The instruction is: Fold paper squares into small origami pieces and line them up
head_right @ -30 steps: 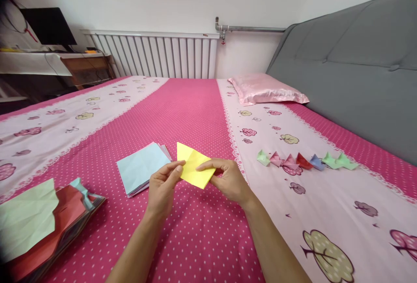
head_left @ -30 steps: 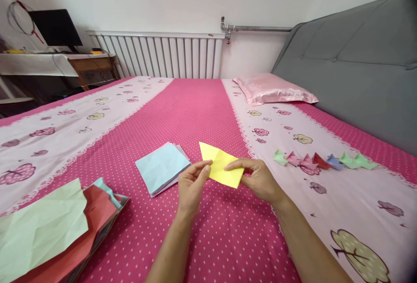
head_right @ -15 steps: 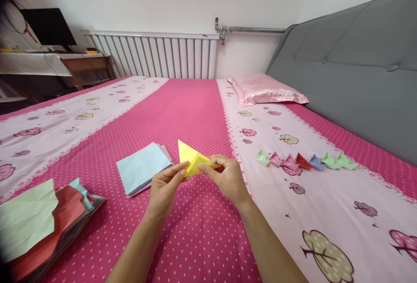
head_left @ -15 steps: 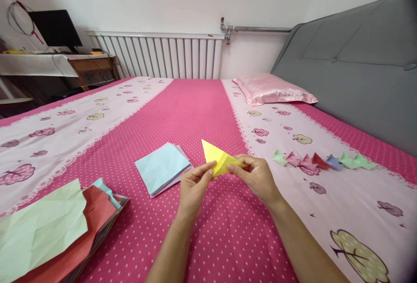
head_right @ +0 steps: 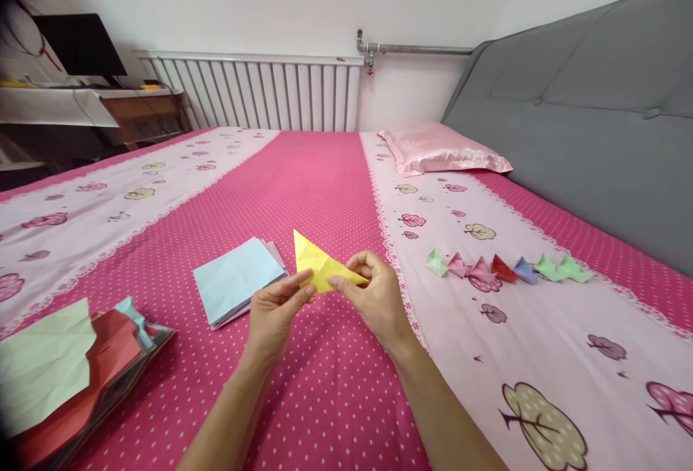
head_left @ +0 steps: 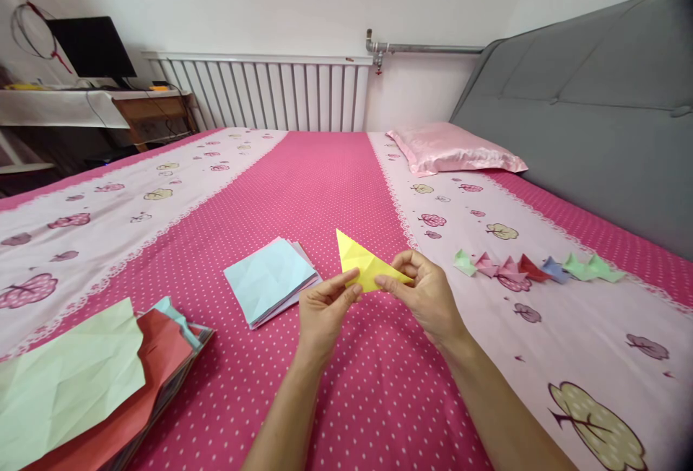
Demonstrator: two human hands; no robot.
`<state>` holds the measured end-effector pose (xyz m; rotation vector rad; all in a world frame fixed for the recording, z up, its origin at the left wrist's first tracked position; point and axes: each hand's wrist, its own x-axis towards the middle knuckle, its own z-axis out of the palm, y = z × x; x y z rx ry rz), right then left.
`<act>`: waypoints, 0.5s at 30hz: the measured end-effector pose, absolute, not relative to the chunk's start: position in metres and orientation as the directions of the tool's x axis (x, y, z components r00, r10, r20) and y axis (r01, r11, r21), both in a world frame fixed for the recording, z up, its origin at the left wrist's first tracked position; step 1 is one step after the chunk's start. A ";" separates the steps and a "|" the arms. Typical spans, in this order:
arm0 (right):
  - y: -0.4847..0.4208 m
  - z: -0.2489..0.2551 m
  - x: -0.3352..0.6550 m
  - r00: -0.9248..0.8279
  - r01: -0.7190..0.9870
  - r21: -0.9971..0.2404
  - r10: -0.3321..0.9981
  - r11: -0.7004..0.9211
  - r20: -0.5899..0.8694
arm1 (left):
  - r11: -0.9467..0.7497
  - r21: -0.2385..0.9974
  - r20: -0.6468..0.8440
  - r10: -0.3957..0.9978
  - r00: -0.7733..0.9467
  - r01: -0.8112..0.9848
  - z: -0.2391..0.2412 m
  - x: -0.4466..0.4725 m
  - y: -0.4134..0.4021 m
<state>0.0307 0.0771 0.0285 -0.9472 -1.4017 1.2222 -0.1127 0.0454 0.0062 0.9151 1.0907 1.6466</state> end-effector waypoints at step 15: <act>0.078 0.033 0.033 -0.143 -0.085 -0.983 0.975 0.161 0.172 | 0.025 0.947 -0.083 0.983 -0.166 -0.321 0.006 -0.118 0.049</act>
